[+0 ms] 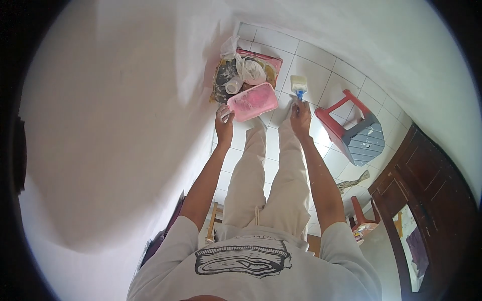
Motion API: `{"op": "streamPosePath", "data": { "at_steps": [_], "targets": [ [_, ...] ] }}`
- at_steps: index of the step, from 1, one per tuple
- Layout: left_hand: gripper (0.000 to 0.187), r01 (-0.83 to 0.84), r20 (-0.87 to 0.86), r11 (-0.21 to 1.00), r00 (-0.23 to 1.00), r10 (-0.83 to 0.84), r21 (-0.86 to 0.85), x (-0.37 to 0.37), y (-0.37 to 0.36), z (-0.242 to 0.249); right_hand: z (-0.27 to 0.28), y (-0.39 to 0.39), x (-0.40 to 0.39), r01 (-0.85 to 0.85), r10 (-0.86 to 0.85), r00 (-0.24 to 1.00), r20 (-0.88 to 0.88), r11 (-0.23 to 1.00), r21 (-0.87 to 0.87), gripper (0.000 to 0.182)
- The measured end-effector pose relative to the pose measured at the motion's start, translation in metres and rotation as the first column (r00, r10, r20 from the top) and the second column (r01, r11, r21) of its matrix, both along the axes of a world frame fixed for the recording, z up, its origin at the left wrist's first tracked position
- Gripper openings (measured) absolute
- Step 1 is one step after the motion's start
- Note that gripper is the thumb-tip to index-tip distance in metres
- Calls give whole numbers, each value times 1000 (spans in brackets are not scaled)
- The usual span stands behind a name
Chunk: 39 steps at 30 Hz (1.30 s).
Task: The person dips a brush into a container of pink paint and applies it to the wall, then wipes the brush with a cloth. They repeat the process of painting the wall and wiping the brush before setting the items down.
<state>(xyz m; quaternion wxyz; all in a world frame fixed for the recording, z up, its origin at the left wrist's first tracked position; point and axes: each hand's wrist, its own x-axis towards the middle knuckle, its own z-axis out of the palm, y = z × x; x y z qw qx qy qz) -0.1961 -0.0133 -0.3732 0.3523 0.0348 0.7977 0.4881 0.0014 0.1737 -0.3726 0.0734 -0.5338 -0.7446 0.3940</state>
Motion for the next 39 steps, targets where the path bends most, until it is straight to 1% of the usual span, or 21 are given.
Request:
{"op": "streamPosePath", "data": {
  "at_steps": [2,4,7,9,10,12,13,15,16,18,19,22,23,25,27,30,32,34,36,37,39],
  "targets": [
    [56,14,-23,1000,1000,-13,17,2,-4,-1,-9,14,1,4,15,992,-127,989,147,33],
    [57,-94,90,995,991,97,-40,7,-7,1,-7,32,-6,-84,117,986,-123,966,245,35],
    [58,-154,133,987,978,158,-46,15,-16,0,20,55,-45,-77,110,975,-191,982,174,36],
    [58,-172,144,983,973,180,-63,18,-18,5,27,65,-72,-136,111,972,-205,984,-113,37],
    [58,-189,153,979,968,199,-78,16,-18,6,23,71,-88,-137,111,972,-207,984,-115,37],
    [57,-194,133,978,970,202,-72,15,-23,-1,7,82,-117,-405,396,914,-92,906,-124,40],
    [57,-192,114,980,974,198,-59,11,-25,-6,1,84,-130,-404,394,914,-96,906,-125,40],
    [56,-184,98,980,977,191,-77,1,-22,-2,-12,80,-156,-611,609,788,-92,792,1,39],
    [55,-174,87,981,980,181,-87,-5,-18,0,-20,80,-170,-609,606,790,-96,793,0,39],
    [55,-179,70,980,980,185,-84,-17,-11,2,-35,70,-188,-675,665,737,-125,735,-66,34],
    [55,-185,49,981,981,188,-64,-24,-6,3,-36,68,-195,-688,686,723,-73,707,-165,29],
    [51,-181,18,982,983,182,-52,-41,9,3,-30,65,-197,-719,720,690,-72,672,-175,32],
    [51,-179,17,983,984,180,-48,-46,14,2,-38,65,-196,-717,729,684,-12,670,-193,31],
    [47,-147,-33,989,989,147,-18,-55,23,-3,-52,62,-190,-719,732,682,14,673,-172,32],
    [47,-93,-10,996,996,93,4,-65,34,-12,-54,68,-189,-719,732,680,46,677,-154,32],
    [50,-6,31,1000,1000,6,-8,-77,52,-17,-51,69,-190,-684,695,719,7,709,-173,29],
    [53,29,46,999,999,-28,-28,-81,61,-18,-44,71,-199,-449,453,875,174,891,-63,33],
    [60,53,85,998,995,-51,-29,-83,66,-22,-37,69,-205,-417,427,882,198,904,-92,37],
    [63,45,97,998,994,-41,-36,-83,71,-31,-34,65,-213,-377,433,851,298,898,-229,39],
    [66,36,111,998,993,-31,-43,-83,72,-34,-33,60,-217,-376,432,851,299,898,-227,39],
    [69,57,146,996,988,-46,-72,-87,74,-33,-51,45,-216,-223,215,930,297,975,-5,31]
  ]
}}
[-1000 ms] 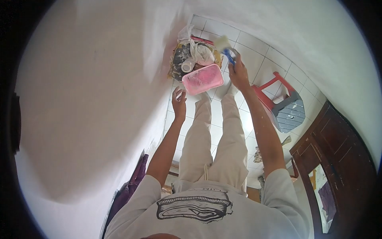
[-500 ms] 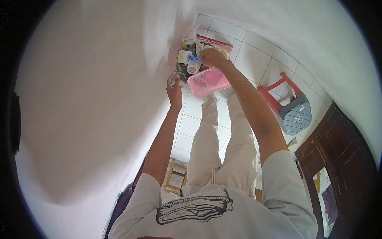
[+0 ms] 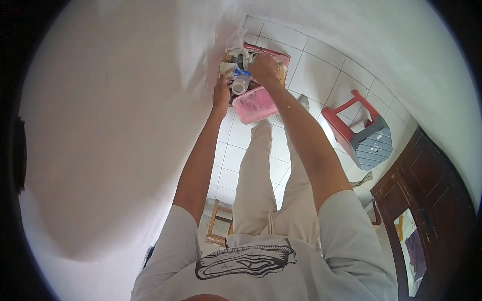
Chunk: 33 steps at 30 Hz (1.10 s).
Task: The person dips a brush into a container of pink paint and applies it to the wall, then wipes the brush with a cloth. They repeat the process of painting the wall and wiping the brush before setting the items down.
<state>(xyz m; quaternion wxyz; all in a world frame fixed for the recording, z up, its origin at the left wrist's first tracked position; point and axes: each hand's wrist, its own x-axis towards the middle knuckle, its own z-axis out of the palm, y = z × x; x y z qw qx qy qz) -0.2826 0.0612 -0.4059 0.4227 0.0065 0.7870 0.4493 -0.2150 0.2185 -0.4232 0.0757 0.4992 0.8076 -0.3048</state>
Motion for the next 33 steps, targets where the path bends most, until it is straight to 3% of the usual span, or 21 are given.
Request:
{"op": "streamPosePath", "data": {
  "at_steps": [5,7,8,10,11,13,14,16,18,19,23,25,29,30,31,32,33],
  "targets": [
    [77,36,0,999,999,-36,23,-6,7,-1,-13,-1,3,-37,35,998,-53,999,-34,25],
    [78,93,19,996,995,-93,-10,-9,-2,-19,-13,2,6,-63,45,992,-117,985,-160,29],
    [78,90,23,996,996,-90,-1,-12,-9,-34,-12,1,10,-65,49,993,-111,986,-152,29],
    [77,194,-225,981,955,-196,-28,-8,-17,-62,-8,-1,30,-154,164,928,-334,986,56,30],
    [73,224,-188,971,953,-237,-85,-9,-6,-26,-6,3,40,-153,168,933,-317,986,70,30],
    [69,230,-198,967,948,-248,-111,-9,-5,-16,0,5,52,-109,-3,897,-442,967,-228,31],
    [69,227,-200,968,949,-244,-104,-11,-5,-13,5,7,59,-113,-44,877,-478,949,-295,26],
    [64,355,-270,932,892,-363,-77,-15,-3,-8,14,9,65,-63,-99,884,-457,943,-327,23],
    [63,360,-290,930,884,-366,-76,-17,-1,-3,9,9,74,-5,-166,889,-426,928,-373,22],
    [62,367,-310,927,875,-372,-76,-18,0,0,5,9,76,11,-224,842,-491,916,-400,21],
    [59,371,-360,927,860,-362,-47,-22,2,-6,36,16,78,66,-371,745,-554,868,-493,17],
    [59,338,-267,937,898,-350,-90,-25,4,-7,39,22,82,74,-367,726,-582,883,-464,17],
    [58,287,-282,946,904,-320,-152,-22,-1,-10,75,37,96,50,-397,637,-660,876,-479,16],
    [59,195,-416,978,886,-206,-70,-21,-1,-7,87,39,100,51,-394,640,-660,879,-474,16],
    [60,111,-537,994,840,-79,26,-21,1,-3,102,40,104,97,-409,646,-644,881,-463,16],
    [55,92,-419,995,906,-63,47,-21,6,28,116,43,105,139,-425,647,-633,882,-450,15],
    [55,92,-430,994,901,-61,54,-16,12,55,130,47,106,134,-421,639,-644,885,-445,15]
  ]
}}
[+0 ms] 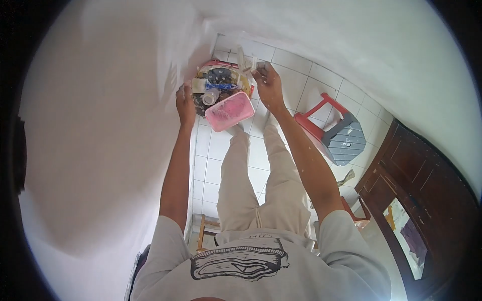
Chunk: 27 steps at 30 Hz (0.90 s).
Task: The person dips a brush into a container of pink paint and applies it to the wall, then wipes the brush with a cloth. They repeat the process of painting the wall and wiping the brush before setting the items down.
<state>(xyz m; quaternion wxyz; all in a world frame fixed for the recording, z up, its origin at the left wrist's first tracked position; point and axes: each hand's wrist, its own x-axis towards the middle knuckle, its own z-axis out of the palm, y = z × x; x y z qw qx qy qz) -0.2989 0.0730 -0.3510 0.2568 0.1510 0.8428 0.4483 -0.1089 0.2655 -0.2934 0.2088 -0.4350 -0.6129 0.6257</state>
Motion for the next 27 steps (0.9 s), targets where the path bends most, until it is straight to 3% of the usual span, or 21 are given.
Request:
{"op": "streamPosePath", "data": {
  "at_steps": [2,4,6,8,12,14,15,16,18,19,20,22,24,26,27],
  "targets": [
    [46,68,-123,992,991,-54,107,25,3,46,30,0,17,-51,49,998,44,998,48,21],
    [49,97,-63,982,994,-88,159,50,4,81,73,-10,34,-36,32,998,63,997,69,25],
    [72,305,-159,936,947,-279,175,83,8,122,129,-9,46,-71,59,993,99,989,132,32],
    [95,409,-225,908,897,-382,90,116,22,162,181,-15,59,-80,68,991,118,992,97,27],
    [100,470,-381,859,846,-373,202,169,46,249,255,-25,86,-204,210,975,-71,975,84,16],
    [98,491,-197,776,871,-451,396,187,46,266,285,-35,91,-138,72,954,-291,967,-213,13],
    [78,492,-265,783,869,-418,380,196,46,273,284,-37,97,-87,53,931,-361,993,-79,15],
    [78,494,-280,778,868,-411,388,201,47,278,291,-35,103,-90,61,928,-368,994,-63,15],
    [60,457,-37,799,875,-483,391,213,42,291,316,-31,110,-21,-124,878,-462,955,-296,20],
    [46,434,-124,794,897,-423,425,220,41,294,330,-24,115,-38,-46,913,-406,980,-195,29],
    [46,424,-121,803,903,-413,418,229,34,286,333,-23,115,-50,-37,913,-405,978,-203,29],
    [39,236,118,831,934,-337,504,245,19,263,335,-21,113,120,-189,866,-463,977,-174,28],
    [28,198,138,866,947,-290,460,257,11,273,327,-23,119,125,-229,849,-477,963,-240,30],
    [28,-54,390,874,907,-159,482,262,4,280,319,-35,124,324,-406,836,-370,908,-265,32],
    [28,-66,384,876,913,-140,477,261,0,280,311,-39,130,292,-356,882,-310,927,-234,38]
  ]
}}
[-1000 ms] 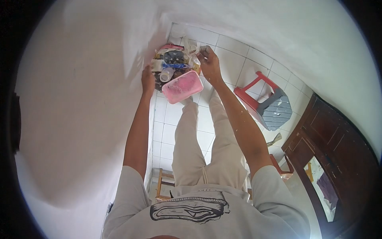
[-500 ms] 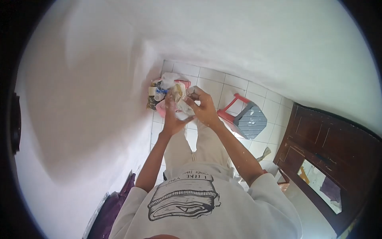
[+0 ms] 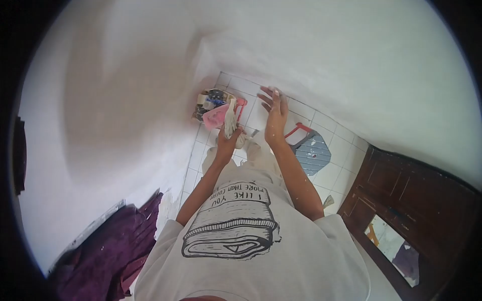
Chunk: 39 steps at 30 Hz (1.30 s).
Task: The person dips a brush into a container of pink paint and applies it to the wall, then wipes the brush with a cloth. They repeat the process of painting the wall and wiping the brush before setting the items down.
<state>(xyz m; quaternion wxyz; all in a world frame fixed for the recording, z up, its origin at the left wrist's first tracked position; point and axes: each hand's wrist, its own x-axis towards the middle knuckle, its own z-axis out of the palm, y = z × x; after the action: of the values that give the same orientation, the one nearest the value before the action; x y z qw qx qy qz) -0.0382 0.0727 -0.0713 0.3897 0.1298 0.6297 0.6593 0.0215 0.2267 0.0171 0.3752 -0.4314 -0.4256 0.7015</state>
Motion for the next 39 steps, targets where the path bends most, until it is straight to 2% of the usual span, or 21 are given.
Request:
{"op": "streamPosePath", "data": {
  "at_steps": [1,2,5,6,7,9,13,15,16,18,19,21,22,24,27,30,32,33,36,38,39],
  "targets": [
    [30,2,80,1000,997,-3,10,-3,-3,0,-9,-5,4,-12,12,1000,-10,1000,-2,38],
    [32,8,161,1000,987,-12,24,-6,-5,0,-13,-11,7,-90,88,994,67,995,34,39],
    [32,-34,199,999,980,28,26,-15,-10,11,-29,-30,14,-259,236,952,194,961,100,41],
    [32,-36,189,999,982,29,31,-23,-12,13,-36,-34,12,-349,309,915,260,929,126,42],
    [31,14,164,1000,986,-10,-19,-30,-16,14,-43,-39,10,-352,312,915,256,927,126,42],
    [31,66,145,995,988,-54,-78,-43,-28,12,-50,-55,4,-480,401,843,358,861,167,43],
    [25,114,134,987,986,-99,-111,-67,-57,7,-58,-86,-16,-566,483,774,410,818,104,45],
    [23,131,155,984,982,-111,-122,-77,-74,2,-71,-99,-29,-640,517,712,475,756,137,46],
    [23,149,182,977,976,-120,-151,-83,-81,-2,-78,-104,-37,-632,512,714,476,764,126,46],
    [24,188,222,964,964,-145,-187,-92,-93,-14,-95,-114,-49,-638,603,728,325,770,-1,47],
    [26,202,209,951,966,-154,-234,-95,-97,-22,-105,-119,-54,-626,596,733,328,779,-17,47],
    [28,228,207,930,963,-172,-287,-102,-105,-41,-133,-128,-60,-581,623,764,167,778,-240,48],
    [31,256,225,907,956,-188,-333,-105,-108,-50,-145,-134,-62,-570,615,770,169,782,-252,48],
    [33,300,249,874,944,-216,-381,-112,-112,-64,-156,-141,-67,-480,601,782,166,751,-454,48],
    [34,363,263,801,928,-264,-476,-120,-112,-90,-167,-148,-68,-418,598,767,232,741,-526,44],
    [33,428,370,737,893,-256,-523,-127,-104,-112,-193,-144,-71,-366,557,811,176,719,-591,39],
    [37,478,470,771,842,-265,-421,-128,-101,-121,-212,-141,-71,-356,541,830,132,698,-622,38],
    [37,467,471,770,847,-248,-434,-129,-97,-124,-222,-135,-76,-350,517,851,94,692,-632,37],
    [40,441,400,794,874,-275,-419,-122,-88,-139,-253,-122,-82,-366,505,862,32,666,-650,35],
    [40,378,247,836,921,-300,-397,-121,-78,-153,-277,-112,-88,-388,523,852,10,645,-658,34],
    [40,379,257,830,921,-293,-410,-124,-71,-146,-285,-111,-88,-393,534,846,11,636,-664,34]
  ]
}}
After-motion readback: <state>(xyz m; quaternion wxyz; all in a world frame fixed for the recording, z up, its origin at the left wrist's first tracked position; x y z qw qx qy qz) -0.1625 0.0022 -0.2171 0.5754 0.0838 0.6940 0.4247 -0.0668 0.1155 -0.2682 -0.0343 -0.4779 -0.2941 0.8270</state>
